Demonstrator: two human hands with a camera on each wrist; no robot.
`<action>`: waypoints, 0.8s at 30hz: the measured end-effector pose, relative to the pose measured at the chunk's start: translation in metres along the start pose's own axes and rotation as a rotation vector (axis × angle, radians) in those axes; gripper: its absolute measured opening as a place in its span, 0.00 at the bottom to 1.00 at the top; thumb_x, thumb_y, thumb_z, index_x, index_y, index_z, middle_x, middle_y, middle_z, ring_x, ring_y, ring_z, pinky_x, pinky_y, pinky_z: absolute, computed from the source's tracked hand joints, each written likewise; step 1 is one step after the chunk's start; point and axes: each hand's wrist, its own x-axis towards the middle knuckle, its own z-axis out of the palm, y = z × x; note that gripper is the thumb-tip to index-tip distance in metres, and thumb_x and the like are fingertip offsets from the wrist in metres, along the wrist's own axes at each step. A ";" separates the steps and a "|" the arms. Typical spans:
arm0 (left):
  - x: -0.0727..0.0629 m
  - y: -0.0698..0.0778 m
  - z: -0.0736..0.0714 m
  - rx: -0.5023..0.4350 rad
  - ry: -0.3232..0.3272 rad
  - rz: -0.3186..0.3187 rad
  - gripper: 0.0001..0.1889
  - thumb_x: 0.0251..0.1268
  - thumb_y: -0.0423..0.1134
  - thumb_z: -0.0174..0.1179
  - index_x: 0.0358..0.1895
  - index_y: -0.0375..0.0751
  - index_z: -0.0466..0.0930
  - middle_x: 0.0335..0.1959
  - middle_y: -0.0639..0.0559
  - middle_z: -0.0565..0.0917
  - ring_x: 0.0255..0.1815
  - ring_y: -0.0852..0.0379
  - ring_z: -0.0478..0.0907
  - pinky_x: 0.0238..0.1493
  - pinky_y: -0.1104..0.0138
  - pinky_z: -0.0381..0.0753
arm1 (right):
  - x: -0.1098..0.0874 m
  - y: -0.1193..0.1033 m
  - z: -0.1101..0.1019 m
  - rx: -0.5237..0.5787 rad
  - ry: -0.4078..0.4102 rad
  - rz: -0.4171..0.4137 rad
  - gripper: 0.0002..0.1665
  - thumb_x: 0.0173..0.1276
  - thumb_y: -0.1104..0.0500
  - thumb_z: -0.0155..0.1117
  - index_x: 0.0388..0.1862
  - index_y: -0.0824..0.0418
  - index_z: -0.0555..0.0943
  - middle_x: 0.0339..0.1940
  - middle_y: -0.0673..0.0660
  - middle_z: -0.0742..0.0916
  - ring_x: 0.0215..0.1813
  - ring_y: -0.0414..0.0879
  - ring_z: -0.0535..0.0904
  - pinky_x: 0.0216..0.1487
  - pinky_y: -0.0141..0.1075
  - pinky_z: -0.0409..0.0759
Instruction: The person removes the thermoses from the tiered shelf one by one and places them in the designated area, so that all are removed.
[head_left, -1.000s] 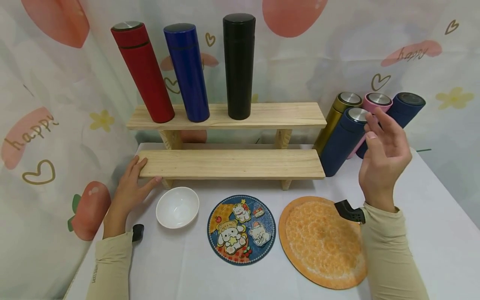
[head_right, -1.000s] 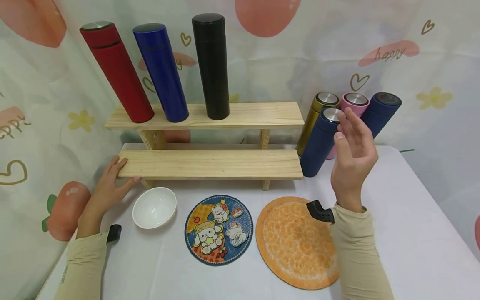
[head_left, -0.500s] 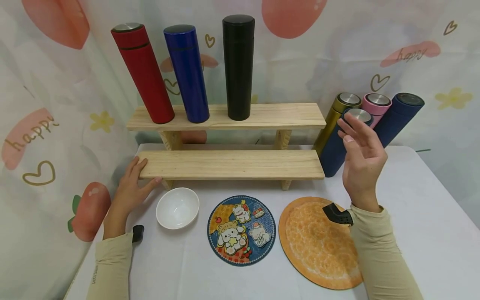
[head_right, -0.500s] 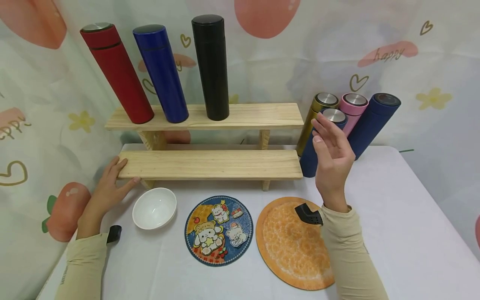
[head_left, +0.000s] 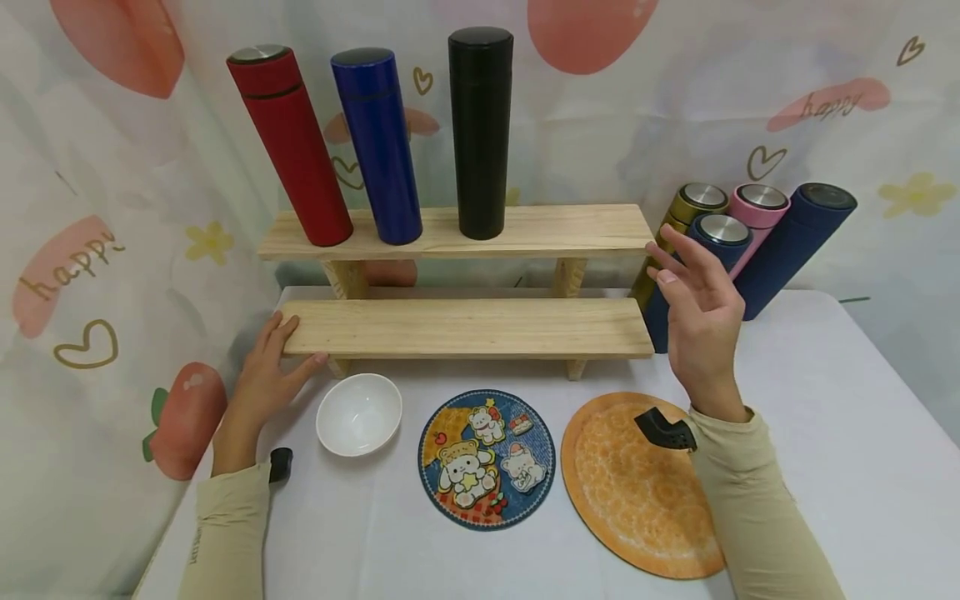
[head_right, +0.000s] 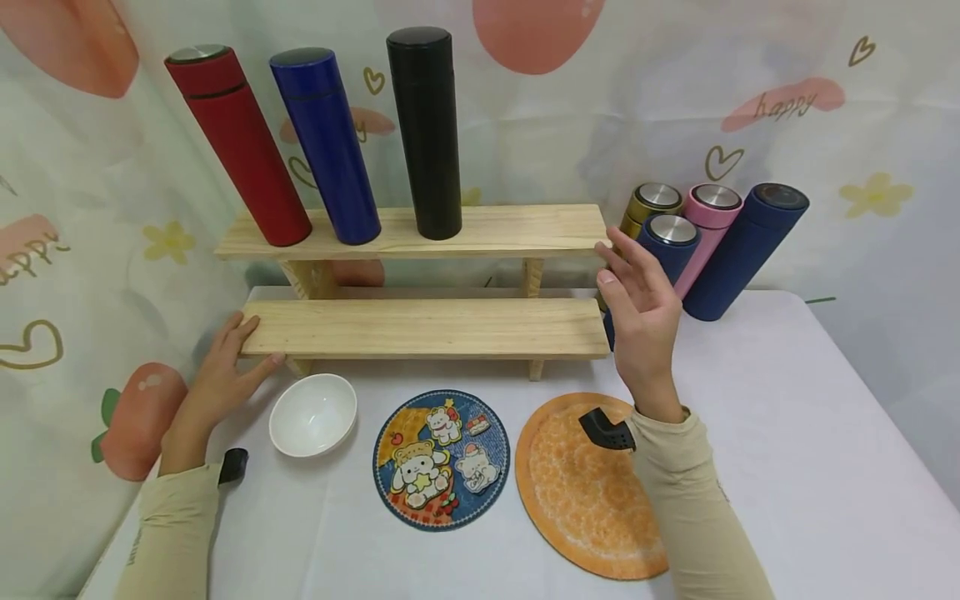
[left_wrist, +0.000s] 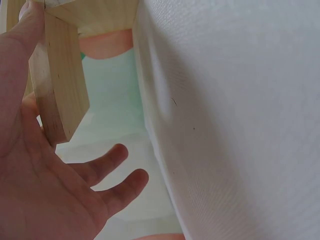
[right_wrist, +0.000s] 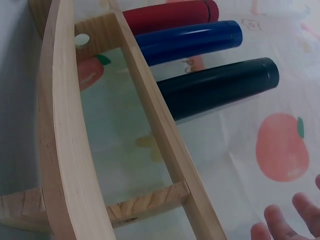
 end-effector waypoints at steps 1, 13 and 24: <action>0.000 0.000 0.000 0.000 -0.001 -0.005 0.49 0.76 0.59 0.65 0.87 0.41 0.51 0.89 0.37 0.42 0.83 0.22 0.46 0.74 0.25 0.51 | 0.000 0.001 0.002 -0.008 -0.008 0.007 0.25 0.75 0.76 0.58 0.70 0.74 0.78 0.71 0.69 0.80 0.70 0.60 0.80 0.68 0.39 0.78; 0.001 0.002 0.002 0.007 -0.019 -0.043 0.50 0.75 0.62 0.64 0.88 0.42 0.49 0.89 0.38 0.40 0.84 0.22 0.44 0.73 0.24 0.51 | 0.012 0.019 0.032 -0.098 -0.091 0.092 0.27 0.77 0.71 0.60 0.74 0.70 0.77 0.75 0.69 0.76 0.74 0.63 0.75 0.74 0.42 0.74; 0.003 -0.003 0.002 0.004 -0.008 -0.021 0.50 0.75 0.60 0.65 0.88 0.41 0.50 0.89 0.38 0.41 0.84 0.23 0.45 0.74 0.25 0.51 | 0.030 0.036 0.070 -0.117 -0.161 0.170 0.34 0.76 0.70 0.61 0.79 0.71 0.69 0.77 0.64 0.75 0.75 0.58 0.73 0.72 0.39 0.75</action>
